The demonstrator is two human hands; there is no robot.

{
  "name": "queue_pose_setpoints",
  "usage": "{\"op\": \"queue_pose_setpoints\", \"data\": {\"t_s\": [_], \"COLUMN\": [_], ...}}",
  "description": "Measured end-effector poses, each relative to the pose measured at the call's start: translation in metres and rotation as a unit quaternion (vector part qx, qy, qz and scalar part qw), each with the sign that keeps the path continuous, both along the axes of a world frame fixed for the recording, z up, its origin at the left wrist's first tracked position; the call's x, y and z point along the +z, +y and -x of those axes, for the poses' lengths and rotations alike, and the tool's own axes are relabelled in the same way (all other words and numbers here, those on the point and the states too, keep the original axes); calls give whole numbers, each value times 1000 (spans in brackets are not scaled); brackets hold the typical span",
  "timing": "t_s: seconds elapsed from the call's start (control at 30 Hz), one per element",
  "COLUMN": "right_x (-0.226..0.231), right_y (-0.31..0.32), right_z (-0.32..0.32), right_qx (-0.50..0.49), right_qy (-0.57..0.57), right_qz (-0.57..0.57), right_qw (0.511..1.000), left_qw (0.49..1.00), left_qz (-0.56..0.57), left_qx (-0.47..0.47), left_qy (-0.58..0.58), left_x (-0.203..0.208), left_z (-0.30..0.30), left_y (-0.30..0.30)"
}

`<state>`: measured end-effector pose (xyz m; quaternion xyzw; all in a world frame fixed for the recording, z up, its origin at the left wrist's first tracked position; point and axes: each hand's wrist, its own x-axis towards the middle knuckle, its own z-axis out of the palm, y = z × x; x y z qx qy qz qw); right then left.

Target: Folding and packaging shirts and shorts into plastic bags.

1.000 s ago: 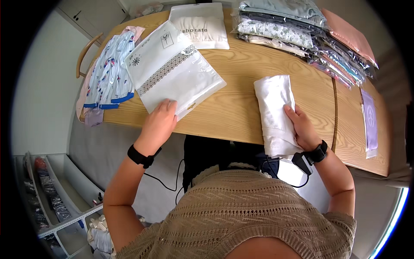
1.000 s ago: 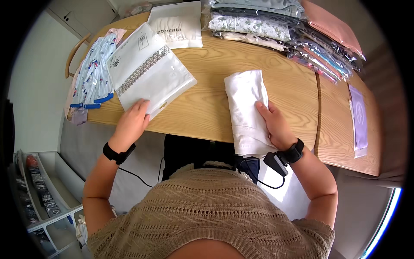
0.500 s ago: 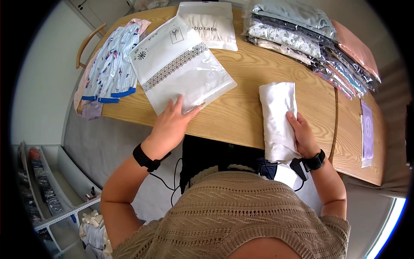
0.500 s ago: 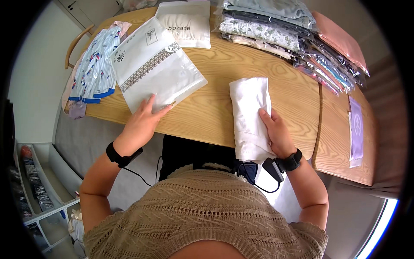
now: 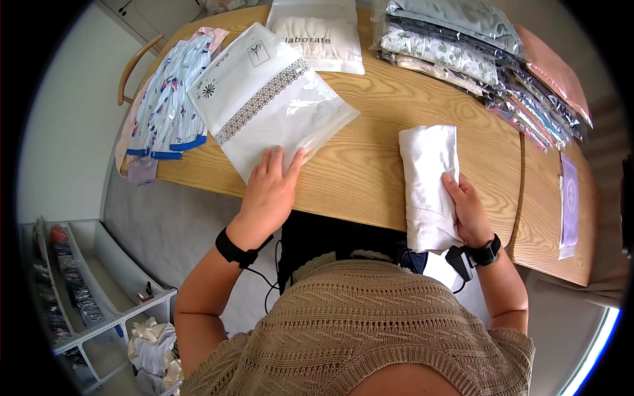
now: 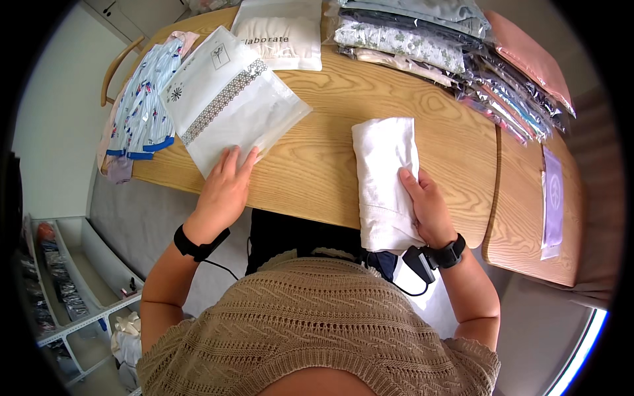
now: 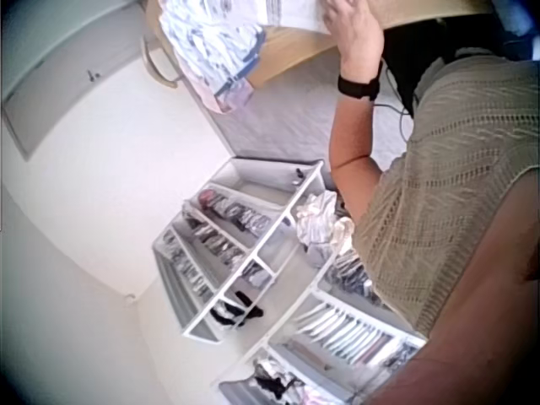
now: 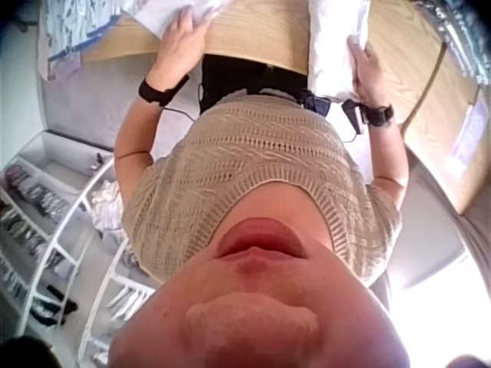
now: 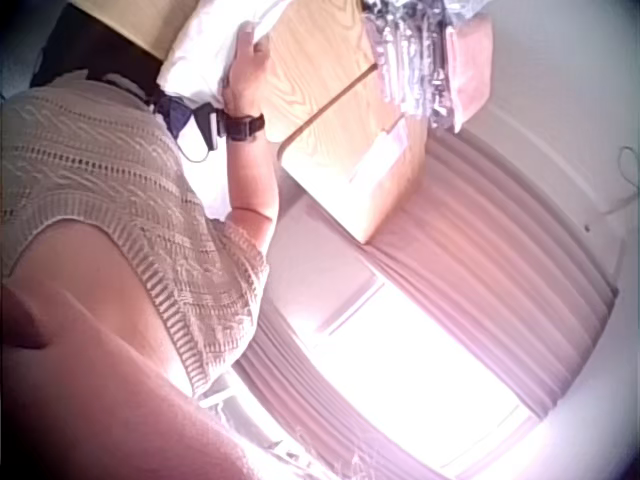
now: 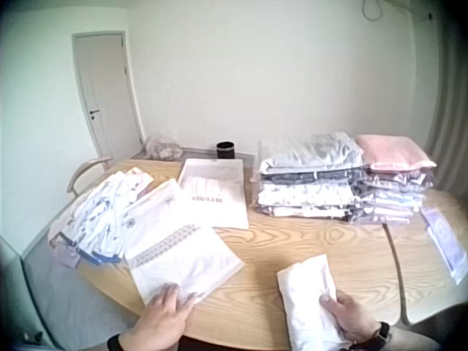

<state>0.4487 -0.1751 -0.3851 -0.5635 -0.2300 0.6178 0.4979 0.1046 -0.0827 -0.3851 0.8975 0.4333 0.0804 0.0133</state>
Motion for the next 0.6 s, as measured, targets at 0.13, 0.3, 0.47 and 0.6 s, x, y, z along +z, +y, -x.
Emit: {"op": "queue_pose_setpoints", "data": {"t_s": [0.13,0.3,0.47,0.6], "right_x": [1,-2,0,-1], "right_y": [0,-1,-1,-2], "right_z": [0,-1,0,-1], "right_qx": [-8,-10,-3,-6], "right_qy": [-5,-18,-16,-18], "right_qz": [-2,-1,-7,0], "right_qw": [1000,1000,1000,1000], "left_qw": [1000,999,997,979], "left_qz": [23,32,29,66], "left_qx": [4,14,53,80], "left_qy": [-18,37,-51,-174], "left_x": [6,11,6,5], "left_z": [-1,-5,-5,4], "left_y": [1,1,10,19]}}
